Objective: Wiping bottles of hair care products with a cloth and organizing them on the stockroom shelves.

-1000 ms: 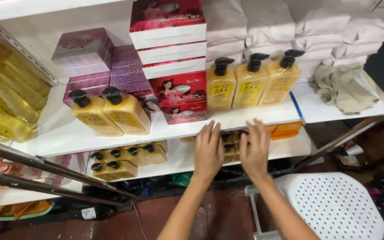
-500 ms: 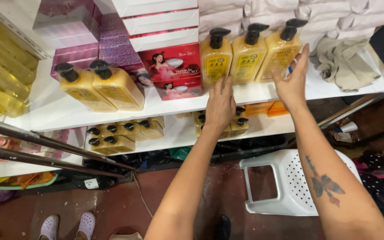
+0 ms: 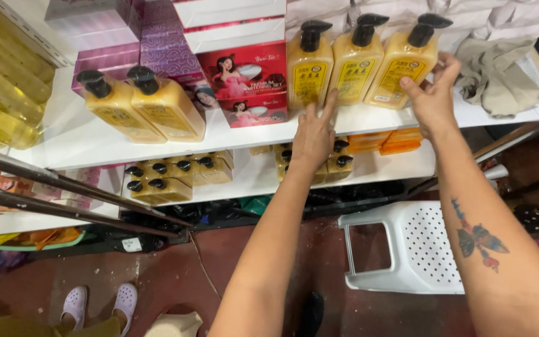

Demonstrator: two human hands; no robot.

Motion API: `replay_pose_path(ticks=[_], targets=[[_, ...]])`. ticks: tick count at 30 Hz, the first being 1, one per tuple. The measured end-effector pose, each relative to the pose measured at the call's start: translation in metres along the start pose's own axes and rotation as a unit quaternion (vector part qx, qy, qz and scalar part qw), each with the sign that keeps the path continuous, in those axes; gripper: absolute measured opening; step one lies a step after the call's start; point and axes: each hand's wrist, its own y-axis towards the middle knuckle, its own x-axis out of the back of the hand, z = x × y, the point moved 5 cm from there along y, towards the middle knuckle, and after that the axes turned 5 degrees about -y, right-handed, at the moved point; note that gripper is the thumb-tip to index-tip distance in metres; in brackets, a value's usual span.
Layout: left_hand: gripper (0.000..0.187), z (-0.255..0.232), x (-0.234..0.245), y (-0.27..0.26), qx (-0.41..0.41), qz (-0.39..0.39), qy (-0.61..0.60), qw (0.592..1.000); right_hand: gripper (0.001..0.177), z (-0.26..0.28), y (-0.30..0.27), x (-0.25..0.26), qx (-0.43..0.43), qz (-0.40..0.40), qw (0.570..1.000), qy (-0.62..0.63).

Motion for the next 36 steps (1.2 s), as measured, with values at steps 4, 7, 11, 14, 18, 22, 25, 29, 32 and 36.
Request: replay_pose_path(ticks=[4, 7, 11, 14, 18, 22, 25, 29, 32, 36], targets=[[0.102, 0.006, -0.003, 0.003, 0.02, 0.023, -0.004, 1.0, 0.083, 0.022, -0.013, 0.004, -0.024, 0.016, 1.0, -0.001], [0.102, 0.019, -0.009, 0.007, 0.023, 0.015, -0.009, 1.0, 0.074, 0.042, -0.026, 0.007, -0.049, 0.045, 0.998, 0.016], [0.106, 0.023, -0.006, 0.003, 0.005, -0.01, -0.052, 0.999, 0.07, 0.063, -0.041, 0.011, -0.087, 0.076, 0.993, 0.037], [0.11, 0.011, 0.008, -0.001, 0.015, 0.0, -0.078, 0.997, 0.072, 0.072, -0.05, 0.004, -0.115, 0.1, 0.987, 0.047], [0.13, -0.008, 0.017, -0.005, -0.008, -0.004, -0.099, 0.995, 0.078, 0.083, -0.058, -0.022, -0.134, 0.128, 0.98, 0.075], [0.13, -0.008, 0.013, -0.009, -0.019, -0.037, -0.095, 0.995, 0.079, 0.084, -0.06, -0.054, -0.117, 0.133, 0.981, 0.081], [0.119, -0.006, 0.018, -0.017, -0.004, -0.098, -0.176, 0.98, 0.077, 0.083, -0.06, -0.074, -0.069, 0.14, 0.986, 0.064], [0.099, -0.008, 0.037, -0.028, -0.044, -0.218, -0.135, 0.966, 0.068, 0.086, -0.057, -0.106, -0.038, 0.145, 0.987, 0.048], [0.091, 0.001, 0.042, -0.036, -0.009, -0.259, -0.138, 0.956, 0.063, 0.077, -0.055, -0.125, -0.003, 0.141, 0.99, 0.007], [0.083, 0.018, 0.042, -0.038, 0.074, -0.249, -0.152, 0.954, 0.061, 0.081, -0.049, -0.15, 0.078, 0.114, 0.986, -0.09]])
